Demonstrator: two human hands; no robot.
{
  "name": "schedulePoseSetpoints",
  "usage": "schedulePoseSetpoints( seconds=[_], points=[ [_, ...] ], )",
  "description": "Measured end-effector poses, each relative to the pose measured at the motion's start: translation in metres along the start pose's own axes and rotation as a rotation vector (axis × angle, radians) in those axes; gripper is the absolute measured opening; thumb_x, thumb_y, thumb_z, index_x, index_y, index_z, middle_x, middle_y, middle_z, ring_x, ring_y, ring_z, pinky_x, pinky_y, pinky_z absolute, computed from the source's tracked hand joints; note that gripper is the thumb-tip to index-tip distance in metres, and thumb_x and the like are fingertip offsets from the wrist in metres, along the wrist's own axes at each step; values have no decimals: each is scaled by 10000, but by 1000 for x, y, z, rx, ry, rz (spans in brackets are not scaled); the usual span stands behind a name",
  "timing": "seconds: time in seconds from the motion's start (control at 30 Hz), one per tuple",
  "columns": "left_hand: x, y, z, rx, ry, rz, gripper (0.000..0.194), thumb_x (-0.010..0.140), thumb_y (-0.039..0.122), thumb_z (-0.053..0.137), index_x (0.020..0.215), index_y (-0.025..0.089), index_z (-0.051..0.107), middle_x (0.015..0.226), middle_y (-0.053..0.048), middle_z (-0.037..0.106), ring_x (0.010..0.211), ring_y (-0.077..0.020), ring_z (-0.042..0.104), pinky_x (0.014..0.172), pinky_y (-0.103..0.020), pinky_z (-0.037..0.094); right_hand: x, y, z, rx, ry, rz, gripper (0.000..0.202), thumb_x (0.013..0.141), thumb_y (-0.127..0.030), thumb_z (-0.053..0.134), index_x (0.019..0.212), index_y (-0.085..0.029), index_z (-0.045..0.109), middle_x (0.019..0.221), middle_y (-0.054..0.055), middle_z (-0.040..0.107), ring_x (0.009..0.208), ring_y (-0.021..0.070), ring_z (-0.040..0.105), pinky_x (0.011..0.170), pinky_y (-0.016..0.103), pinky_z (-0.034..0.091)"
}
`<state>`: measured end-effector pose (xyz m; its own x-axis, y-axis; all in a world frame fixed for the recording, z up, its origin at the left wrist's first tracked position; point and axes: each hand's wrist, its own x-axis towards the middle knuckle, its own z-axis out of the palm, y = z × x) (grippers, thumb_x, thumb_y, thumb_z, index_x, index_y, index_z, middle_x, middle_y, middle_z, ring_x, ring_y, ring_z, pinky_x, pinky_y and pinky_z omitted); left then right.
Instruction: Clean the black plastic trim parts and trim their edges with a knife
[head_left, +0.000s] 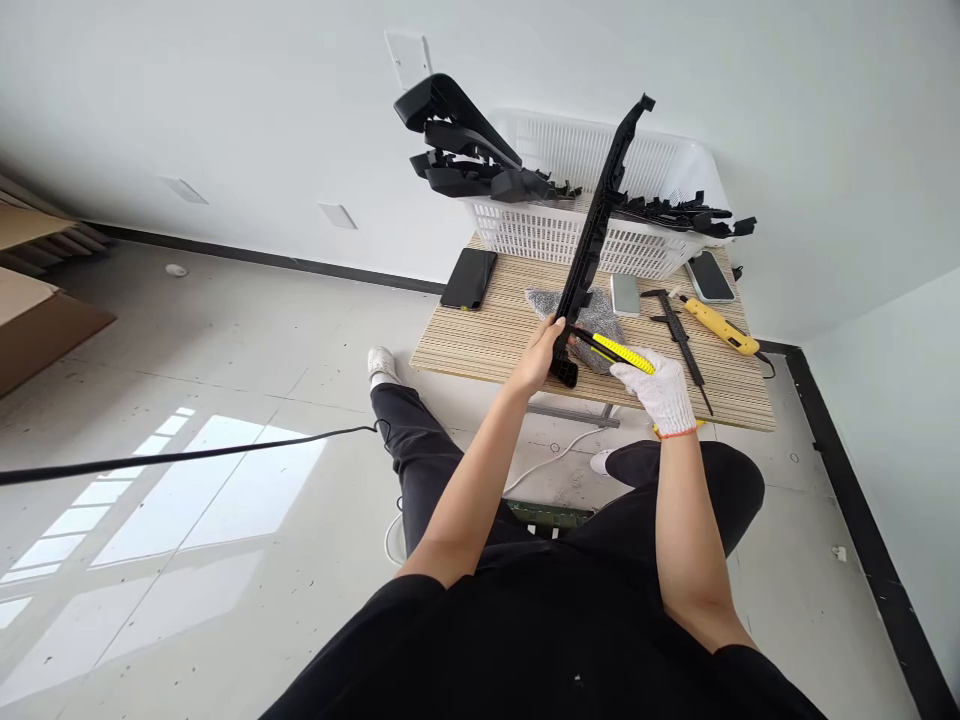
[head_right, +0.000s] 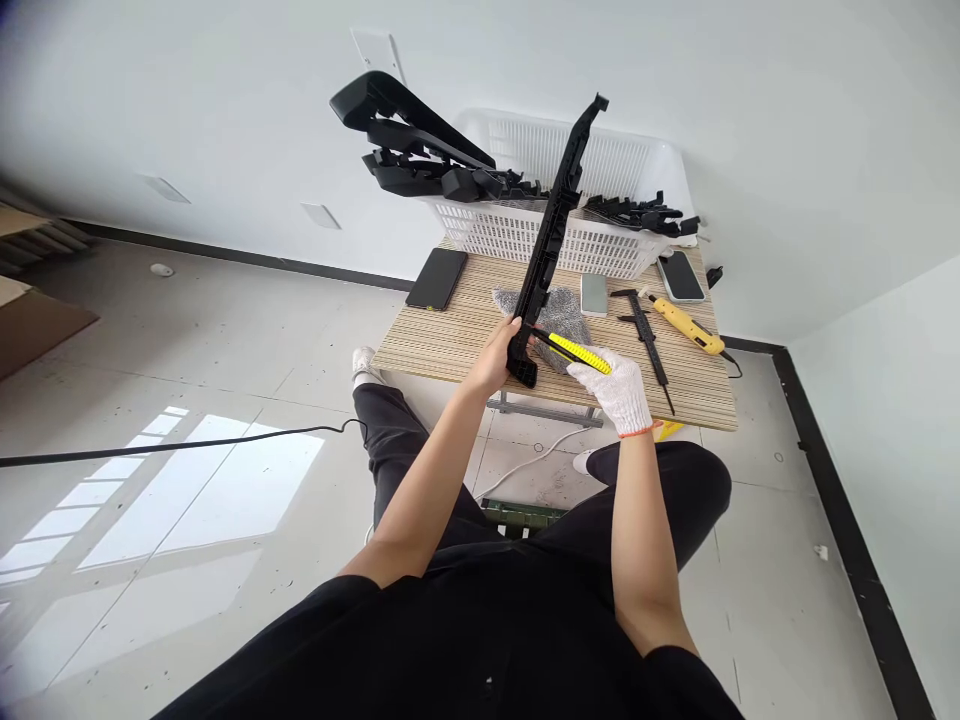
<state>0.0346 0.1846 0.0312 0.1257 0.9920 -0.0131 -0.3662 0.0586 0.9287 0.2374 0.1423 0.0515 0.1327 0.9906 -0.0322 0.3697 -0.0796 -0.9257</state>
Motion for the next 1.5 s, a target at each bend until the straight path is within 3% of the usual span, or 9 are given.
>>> schedulePoseSetpoints(
  seconds=[0.33, 0.47, 0.53, 0.67, 0.8, 0.93, 1.1, 1.23, 1.5],
  points=[
    [0, -2, 0, 151, 30, 62, 505, 913, 663, 494, 1001, 194, 659, 973, -49, 694, 876, -170, 635, 809, -298, 494, -1, 0, 0, -13, -5, -36, 545, 705, -495, 788, 1134, -161, 749, 702, 3, 661, 531, 98, 508, 515, 243, 446],
    [-1, -2, 0, 173, 20, 92, 548, 905, 690, 469, 1016, 191, 668, 1000, -60, 691, 900, -178, 641, 829, -309, 504, -3, -2, 1, -22, -34, -56, 525, 694, -470, 802, 1121, -168, 753, 691, -5, 651, 540, 98, 506, 508, 236, 435],
    [-2, -2, 0, 168, 15, 88, 551, 917, 684, 448, 1047, 194, 664, 1024, -65, 693, 911, -181, 642, 813, -309, 504, -2, -1, 1, 6, 21, -51, 509, 698, -468, 797, 1108, -169, 750, 653, -19, 624, 523, 94, 488, 493, 232, 424],
    [-2, -3, -1, 154, -5, 80, 435, 972, 577, 448, 1087, 197, 625, 1062, -67, 698, 888, -166, 628, 776, -300, 488, 0, 3, 2, 162, 129, -5, 428, 731, -447, 757, 1061, -174, 733, 566, -55, 543, 468, 81, 436, 433, 217, 369],
    [-4, -3, -5, 125, -79, 92, 263, 988, 352, 447, 1190, 230, 562, 1103, -38, 685, 900, -145, 605, 771, -278, 461, 0, 6, 0, 144, 66, 1, 435, 725, -440, 775, 1069, -178, 738, 546, -58, 532, 472, 83, 443, 419, 208, 339],
    [-5, 0, -4, 43, -87, 32, 363, 879, 193, 418, 1212, 225, 561, 1034, -24, 673, 835, -128, 573, 694, -251, 436, -3, 2, -1, 64, -41, -27, 516, 702, -451, 800, 1136, -177, 745, 631, -29, 598, 525, 97, 495, 477, 229, 412],
    [-6, 7, 0, -114, -112, -44, 452, 704, 166, 445, 1140, 212, 554, 957, -13, 636, 732, -113, 504, 627, -238, 399, -5, -3, 0, -19, 26, -70, 498, 739, -472, 765, 1141, -179, 754, 657, -11, 622, 539, 106, 508, 508, 246, 439],
    [-6, 6, -1, -48, -127, -39, 506, 645, 150, 464, 1142, 220, 531, 994, -15, 625, 796, -125, 516, 660, -241, 404, -3, -1, 1, -7, -42, -61, 532, 703, -473, 793, 1144, -178, 756, 664, -10, 619, 536, 103, 496, 499, 243, 432],
    [-5, 3, -4, 162, -105, 73, 441, 696, 127, 508, 1127, 215, 536, 1125, -25, 629, 970, -162, 549, 862, -291, 438, -3, -1, 1, -1, -21, -35, 527, 706, -466, 800, 1147, -182, 755, 673, -15, 629, 538, 97, 503, 512, 241, 437]
  ],
)
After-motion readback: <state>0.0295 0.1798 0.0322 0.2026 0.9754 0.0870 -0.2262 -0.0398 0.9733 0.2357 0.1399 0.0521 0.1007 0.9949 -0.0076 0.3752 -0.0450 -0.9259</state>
